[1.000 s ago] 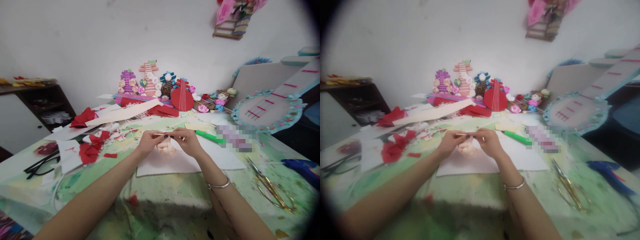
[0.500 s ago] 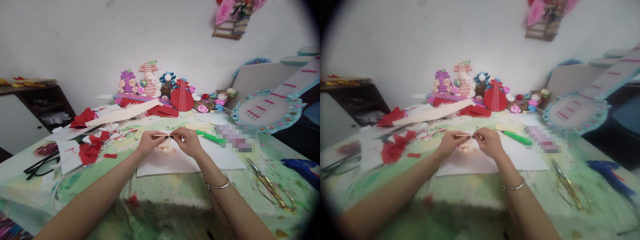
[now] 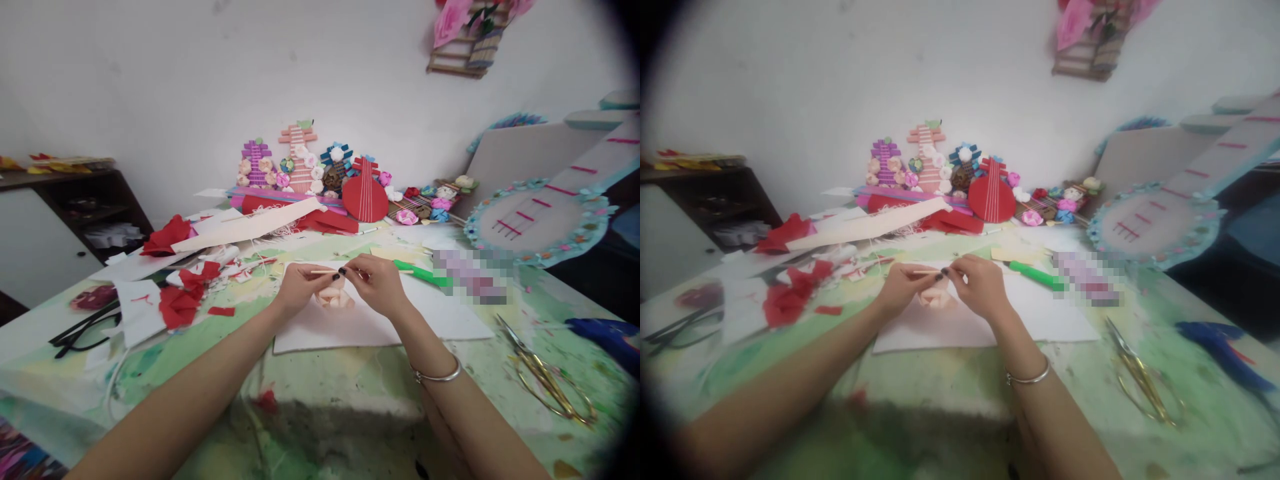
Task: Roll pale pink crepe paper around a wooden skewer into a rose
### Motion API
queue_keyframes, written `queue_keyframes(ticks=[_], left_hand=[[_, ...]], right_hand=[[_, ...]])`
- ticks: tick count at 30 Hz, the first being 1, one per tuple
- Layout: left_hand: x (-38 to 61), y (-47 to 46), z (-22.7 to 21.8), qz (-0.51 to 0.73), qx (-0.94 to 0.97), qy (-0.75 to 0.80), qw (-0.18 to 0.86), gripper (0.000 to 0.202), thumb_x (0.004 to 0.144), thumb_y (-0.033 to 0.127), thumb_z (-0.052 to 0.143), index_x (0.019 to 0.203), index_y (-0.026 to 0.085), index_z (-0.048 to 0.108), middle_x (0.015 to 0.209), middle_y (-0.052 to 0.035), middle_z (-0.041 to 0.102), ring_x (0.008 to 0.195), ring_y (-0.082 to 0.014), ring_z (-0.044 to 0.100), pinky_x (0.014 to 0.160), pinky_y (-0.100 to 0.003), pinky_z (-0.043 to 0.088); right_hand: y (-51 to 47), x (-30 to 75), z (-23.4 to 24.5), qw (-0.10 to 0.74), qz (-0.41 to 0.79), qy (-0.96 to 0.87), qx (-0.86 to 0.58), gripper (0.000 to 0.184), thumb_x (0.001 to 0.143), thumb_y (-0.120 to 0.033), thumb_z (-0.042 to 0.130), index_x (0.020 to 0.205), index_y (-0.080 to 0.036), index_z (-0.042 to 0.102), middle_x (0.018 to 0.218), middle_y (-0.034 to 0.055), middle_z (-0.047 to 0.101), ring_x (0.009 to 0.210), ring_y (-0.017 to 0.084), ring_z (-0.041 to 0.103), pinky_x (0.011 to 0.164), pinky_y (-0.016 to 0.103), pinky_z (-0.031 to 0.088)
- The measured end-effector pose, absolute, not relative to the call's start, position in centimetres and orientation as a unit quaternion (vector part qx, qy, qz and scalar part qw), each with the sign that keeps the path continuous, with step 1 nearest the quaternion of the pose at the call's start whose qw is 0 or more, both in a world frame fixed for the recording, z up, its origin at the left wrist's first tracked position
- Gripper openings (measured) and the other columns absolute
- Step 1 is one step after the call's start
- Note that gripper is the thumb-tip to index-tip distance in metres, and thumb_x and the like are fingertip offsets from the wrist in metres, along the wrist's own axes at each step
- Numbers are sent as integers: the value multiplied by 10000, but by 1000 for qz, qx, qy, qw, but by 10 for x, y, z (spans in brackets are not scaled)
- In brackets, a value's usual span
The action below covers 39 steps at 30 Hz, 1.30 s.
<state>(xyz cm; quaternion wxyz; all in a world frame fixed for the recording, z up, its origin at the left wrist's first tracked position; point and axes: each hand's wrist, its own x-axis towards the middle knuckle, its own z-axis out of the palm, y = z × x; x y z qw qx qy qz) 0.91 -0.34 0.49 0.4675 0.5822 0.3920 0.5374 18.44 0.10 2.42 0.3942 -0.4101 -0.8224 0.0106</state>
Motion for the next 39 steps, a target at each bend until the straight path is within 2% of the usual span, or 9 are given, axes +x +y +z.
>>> queue_keyframes(ticks=[12, 18, 25, 30, 33, 39], left_hand=[[8, -2, 2, 533, 606, 368, 462, 321, 646, 350, 738, 866, 116, 747, 800, -79, 738, 636, -176, 654, 536, -236, 496], [9, -3, 4, 526, 609, 363, 470, 274, 647, 325, 740, 807, 103, 736, 718, -64, 723, 561, -138, 621, 518, -220, 482], [10, -3, 3, 517, 615, 361, 474, 275, 639, 332, 745, 777, 96, 717, 659, -52, 696, 563, -132, 608, 527, -217, 467], [9, -1, 1, 519, 618, 353, 473, 274, 651, 343, 737, 774, 100, 711, 678, -55, 697, 597, -143, 618, 539, -220, 462], [8, -1, 0, 515, 621, 352, 474, 272, 647, 348, 741, 757, 101, 709, 647, -47, 685, 587, -140, 611, 533, -216, 457], [8, 0, 1, 520, 628, 335, 472, 261, 691, 347, 710, 797, 108, 723, 711, -53, 696, 574, -118, 587, 514, -200, 443]], right_hand=[[1, 183, 25, 403, 21, -814, -417, 140, 793, -256, 585, 671, -190, 596, 661, -3, 596, 592, 109, 497, 546, 232, 321], [2, 184, 25, 399, 22, -815, -420, 131, 791, -259, 595, 679, -191, 585, 676, -6, 601, 602, 109, 505, 553, 234, 331], [4, 183, 24, 411, 29, -810, -417, 134, 792, -268, 598, 683, -190, 581, 682, 4, 595, 614, 117, 511, 564, 243, 352], [3, 184, 24, 420, 41, -811, -406, 100, 784, -249, 596, 704, -190, 591, 700, 13, 600, 620, 123, 514, 570, 247, 367], [2, 184, 25, 419, 40, -810, -408, 123, 791, -249, 587, 684, -187, 587, 674, 10, 594, 605, 121, 501, 563, 246, 361], [1, 183, 26, 413, 38, -814, -406, 166, 794, -242, 572, 638, -184, 584, 610, 0, 581, 571, 113, 486, 543, 240, 337]])
